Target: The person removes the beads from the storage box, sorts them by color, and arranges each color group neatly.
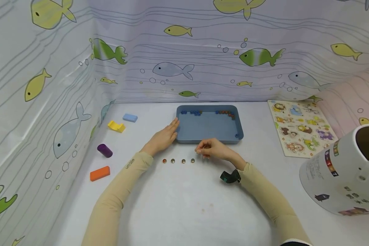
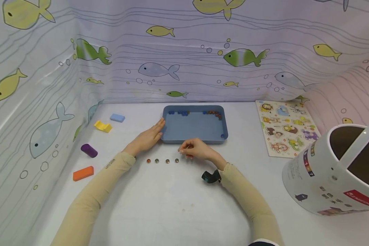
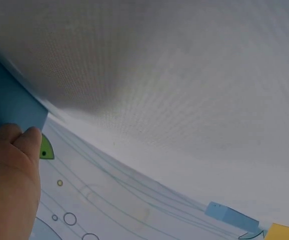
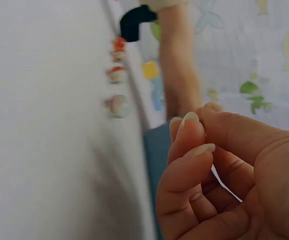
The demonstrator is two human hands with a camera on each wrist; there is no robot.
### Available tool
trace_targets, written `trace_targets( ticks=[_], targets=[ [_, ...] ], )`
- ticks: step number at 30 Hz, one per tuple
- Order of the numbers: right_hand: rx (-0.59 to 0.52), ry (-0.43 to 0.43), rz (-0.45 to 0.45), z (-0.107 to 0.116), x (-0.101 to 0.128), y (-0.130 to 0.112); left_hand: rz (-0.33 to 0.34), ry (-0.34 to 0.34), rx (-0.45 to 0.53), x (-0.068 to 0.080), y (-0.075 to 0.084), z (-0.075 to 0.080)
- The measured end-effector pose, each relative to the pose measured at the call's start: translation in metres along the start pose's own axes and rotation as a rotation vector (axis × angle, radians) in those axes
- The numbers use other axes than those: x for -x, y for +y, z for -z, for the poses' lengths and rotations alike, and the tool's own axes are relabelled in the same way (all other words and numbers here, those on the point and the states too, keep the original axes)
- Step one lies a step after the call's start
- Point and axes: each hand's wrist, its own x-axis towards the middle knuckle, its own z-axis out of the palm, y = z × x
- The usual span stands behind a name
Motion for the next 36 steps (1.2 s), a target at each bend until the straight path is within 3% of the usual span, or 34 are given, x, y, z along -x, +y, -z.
trace_targets(
  ticks=[9, 16, 27, 33, 36],
  targets=[
    [0.047, -0.014, 0.018, -0.016, 0.009, 0.023, -0.039, 0.027, 0.047, 0.002, -0.001, 0.002],
    [0.078, 0.017, -0.001, -0.020, 0.006, 0.028, -0.009, 0.004, 0.024, 0.000, -0.001, 0.000],
    [0.040, 0.051, -0.004, -0.022, 0.003, 0.029, 0.001, 0.005, 0.012, 0.000, -0.002, -0.001],
    [0.049, 0.061, -0.027, -0.016, 0.005, 0.024, 0.002, -0.002, 0.006, 0.001, 0.002, 0.002],
    [0.042, 0.083, 0.012, -0.002, 0.007, 0.018, 0.000, -0.006, 0.005, 0.001, 0.003, 0.003]
  ],
)
